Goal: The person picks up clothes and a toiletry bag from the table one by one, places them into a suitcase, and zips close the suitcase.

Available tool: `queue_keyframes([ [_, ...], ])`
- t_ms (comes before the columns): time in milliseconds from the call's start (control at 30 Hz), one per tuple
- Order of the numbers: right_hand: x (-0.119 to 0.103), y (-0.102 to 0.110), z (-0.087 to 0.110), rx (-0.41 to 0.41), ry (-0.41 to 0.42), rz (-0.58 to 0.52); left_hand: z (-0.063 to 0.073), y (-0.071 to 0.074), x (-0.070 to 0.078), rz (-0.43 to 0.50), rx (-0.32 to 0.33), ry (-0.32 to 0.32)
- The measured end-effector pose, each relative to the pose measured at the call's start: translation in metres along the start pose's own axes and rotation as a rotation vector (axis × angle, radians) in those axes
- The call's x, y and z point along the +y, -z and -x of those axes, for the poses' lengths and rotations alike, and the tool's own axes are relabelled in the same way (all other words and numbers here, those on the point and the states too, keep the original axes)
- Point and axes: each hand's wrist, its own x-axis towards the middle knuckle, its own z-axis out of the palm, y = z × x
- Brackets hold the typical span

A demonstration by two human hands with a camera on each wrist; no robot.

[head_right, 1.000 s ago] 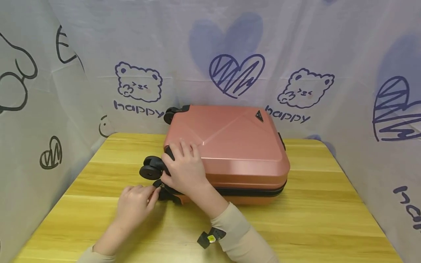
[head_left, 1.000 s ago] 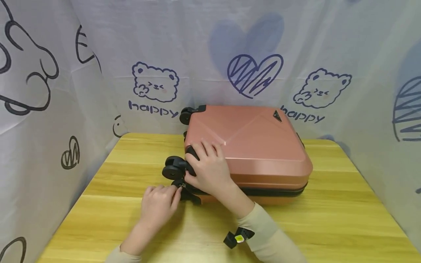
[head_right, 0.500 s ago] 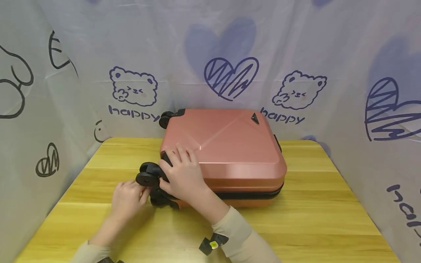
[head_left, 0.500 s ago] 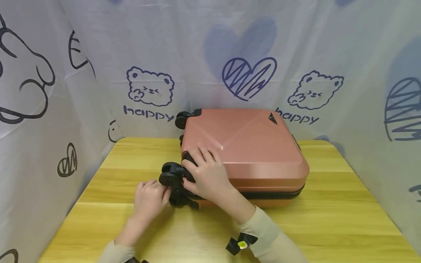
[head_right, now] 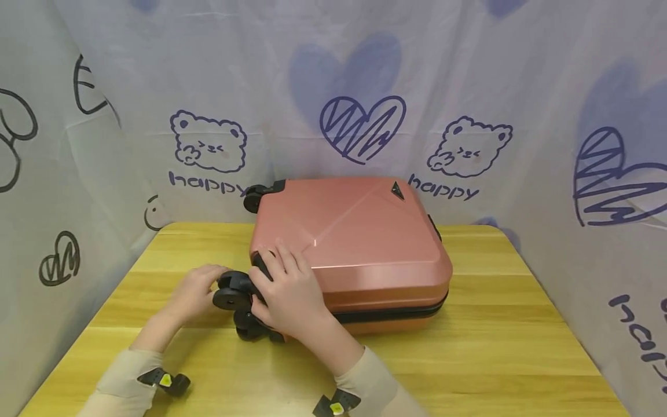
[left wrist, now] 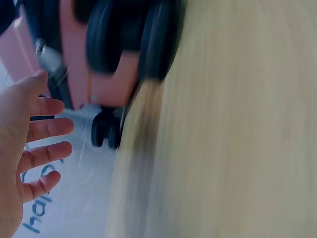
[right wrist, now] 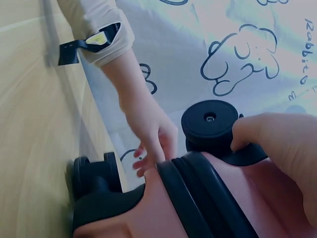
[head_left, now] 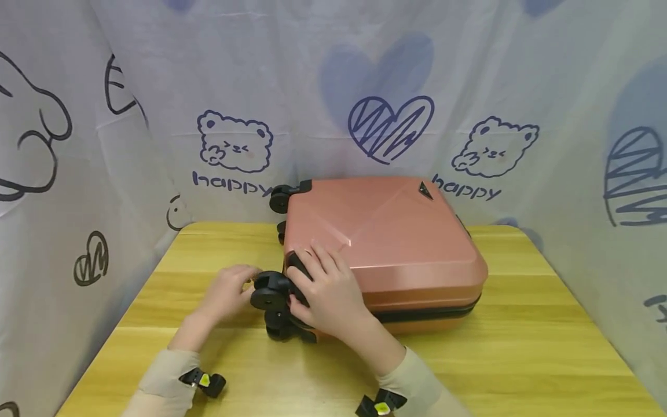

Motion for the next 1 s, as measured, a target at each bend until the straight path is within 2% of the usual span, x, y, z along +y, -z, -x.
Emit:
queue_keyframes([
  [67,0.001,0.004,0.005,0.005,0.026,-0.018,0.002,0.008,-0.003,0.002,0.008,0.024],
  [200,0.007,0.013,0.016,0.023,0.083,-0.078,-0.002,0.024,-0.004,-0.021,0.108,0.029],
  [333,0.017,0.023,0.03,0.057,0.148,-0.174,-0.014,0.039,0.0,-0.033,0.187,-0.016],
  [500,0.031,0.036,0.046,0.123,0.207,-0.343,-0.031,0.048,0.011,-0.026,0.22,-0.088],
  [600,0.038,0.042,0.055,0.182,0.233,-0.432,-0.039,0.051,0.018,-0.035,0.2,-0.116],
  [700,0.045,0.046,0.062,0.243,0.26,-0.51,-0.044,0.052,0.025,-0.041,0.152,-0.12],
  [867,0.059,0.05,0.071,0.313,0.298,-0.633,-0.048,0.055,0.031,-0.06,0.038,-0.082],
  [1000,0.068,0.055,0.078,0.36,0.289,-0.71,-0.048,0.057,0.035,-0.058,-0.051,-0.057],
])
